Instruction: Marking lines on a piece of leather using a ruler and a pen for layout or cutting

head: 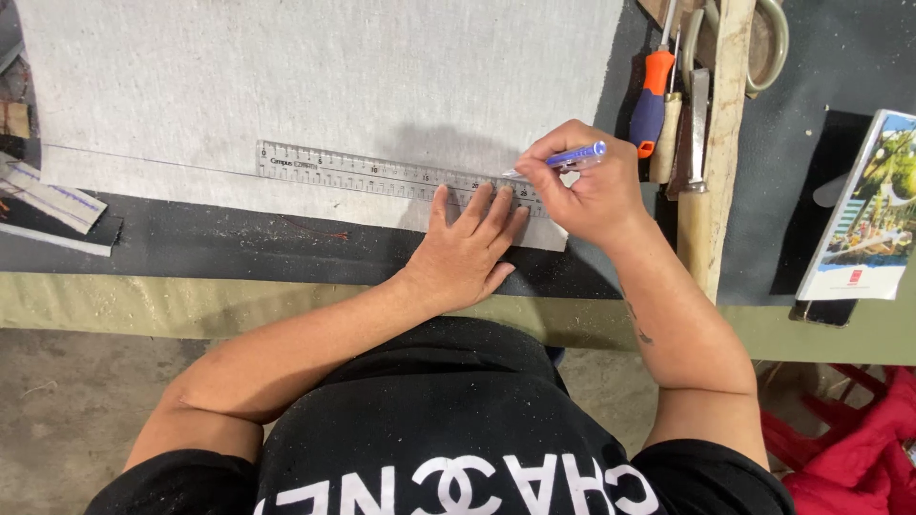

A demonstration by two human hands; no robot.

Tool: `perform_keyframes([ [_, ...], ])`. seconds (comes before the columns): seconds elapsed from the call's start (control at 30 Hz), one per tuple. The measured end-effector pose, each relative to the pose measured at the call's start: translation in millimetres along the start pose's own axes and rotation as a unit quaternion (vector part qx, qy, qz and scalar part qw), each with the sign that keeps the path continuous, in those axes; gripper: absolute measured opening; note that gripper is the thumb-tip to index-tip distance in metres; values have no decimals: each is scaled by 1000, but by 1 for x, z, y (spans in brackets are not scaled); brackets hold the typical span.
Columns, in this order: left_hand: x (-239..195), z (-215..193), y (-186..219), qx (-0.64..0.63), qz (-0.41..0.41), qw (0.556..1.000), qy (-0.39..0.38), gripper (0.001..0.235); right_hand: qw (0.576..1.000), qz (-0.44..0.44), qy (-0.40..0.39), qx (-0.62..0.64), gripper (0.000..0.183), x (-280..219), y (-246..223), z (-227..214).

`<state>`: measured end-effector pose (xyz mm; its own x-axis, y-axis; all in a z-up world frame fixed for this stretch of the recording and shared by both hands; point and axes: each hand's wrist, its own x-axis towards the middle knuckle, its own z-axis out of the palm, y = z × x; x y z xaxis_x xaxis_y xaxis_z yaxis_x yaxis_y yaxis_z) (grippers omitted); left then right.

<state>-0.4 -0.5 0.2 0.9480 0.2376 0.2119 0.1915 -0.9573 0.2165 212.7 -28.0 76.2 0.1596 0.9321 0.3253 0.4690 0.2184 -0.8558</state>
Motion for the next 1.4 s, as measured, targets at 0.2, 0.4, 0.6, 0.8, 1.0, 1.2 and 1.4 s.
perform_keyframes([
  [0.2,0,1,0,-6,-3,1000,0,77,997,42,-2,-64,11,-2,4,1],
  [0.4,2,-4,0,-15,-8,1000,-15,77,998,47,-9,-45,11,-1,5,1],
  [0.6,1,-2,0,-23,-10,999,-24,78,996,52,-10,-68,11,-2,5,2],
  [0.8,1,-1,-1,-24,-9,999,-33,77,998,41,-16,-48,12,4,-2,8],
  [1.0,1,-2,-1,-22,-9,999,-24,77,998,30,-41,-34,11,1,-2,-8],
  [1.2,3,-4,-1,-7,-2,1000,-9,74,997,50,-50,-38,11,-21,1,-41],
  [1.4,5,-4,-1,-2,1,1000,-9,76,989,53,0,-141,18,-47,8,-56],
])
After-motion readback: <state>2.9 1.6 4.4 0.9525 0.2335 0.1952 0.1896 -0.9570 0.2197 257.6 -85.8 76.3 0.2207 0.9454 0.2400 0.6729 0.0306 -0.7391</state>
